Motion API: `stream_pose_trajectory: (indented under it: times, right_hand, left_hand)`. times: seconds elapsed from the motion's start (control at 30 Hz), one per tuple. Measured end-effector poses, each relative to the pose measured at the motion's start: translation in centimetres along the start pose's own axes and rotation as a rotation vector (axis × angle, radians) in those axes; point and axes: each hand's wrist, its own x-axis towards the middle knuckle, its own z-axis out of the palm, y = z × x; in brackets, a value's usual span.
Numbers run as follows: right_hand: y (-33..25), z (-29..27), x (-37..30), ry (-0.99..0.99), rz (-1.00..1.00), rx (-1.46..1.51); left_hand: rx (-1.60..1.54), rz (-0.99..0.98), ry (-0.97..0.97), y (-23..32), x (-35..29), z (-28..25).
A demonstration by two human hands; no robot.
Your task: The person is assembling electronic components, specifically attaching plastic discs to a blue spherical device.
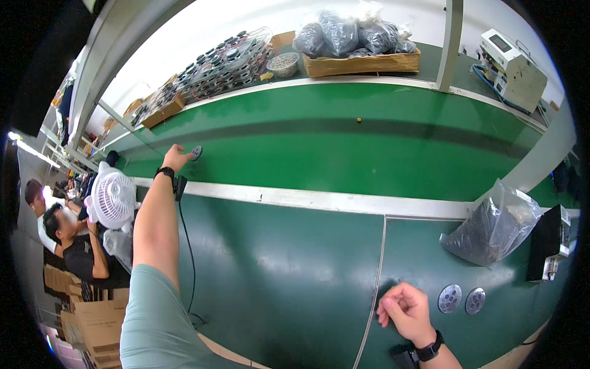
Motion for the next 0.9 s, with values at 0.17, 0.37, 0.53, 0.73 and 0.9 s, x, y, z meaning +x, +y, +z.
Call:
stream_pose_trajectory:
  times: [0.17, 0.37, 0.53, 0.73, 0.9]
  right_hand:
    - [0.2, -0.1, -0.1, -0.004, -0.016, -0.092]
    - [0.0, 0.0, -0.2, -0.038, -0.066, -0.091]
    - [-0.4, 0.3, -0.2, -0.047, -0.038, -0.097]
    - [0.5, -0.1, 0.1, -0.156, -0.033, 0.012]
    - [0.1, 0.0, 0.6, -0.162, -0.073, -0.051]
  left_hand:
    - [-0.203, 0.028, -0.013, 0.1, 2.6, 3.1]
    - [-0.105, 0.031, -0.262, 1.7, 3.3, 1.2]
    - [0.01, 0.15, 0.04, 3.0, 1.8, 1.2]
    - [-0.17, 0.416, 0.011, 10.1, -4.8, -7.0]
    - [-0.45, 0.691, -0.251, 19.1, -24.2, -16.5]
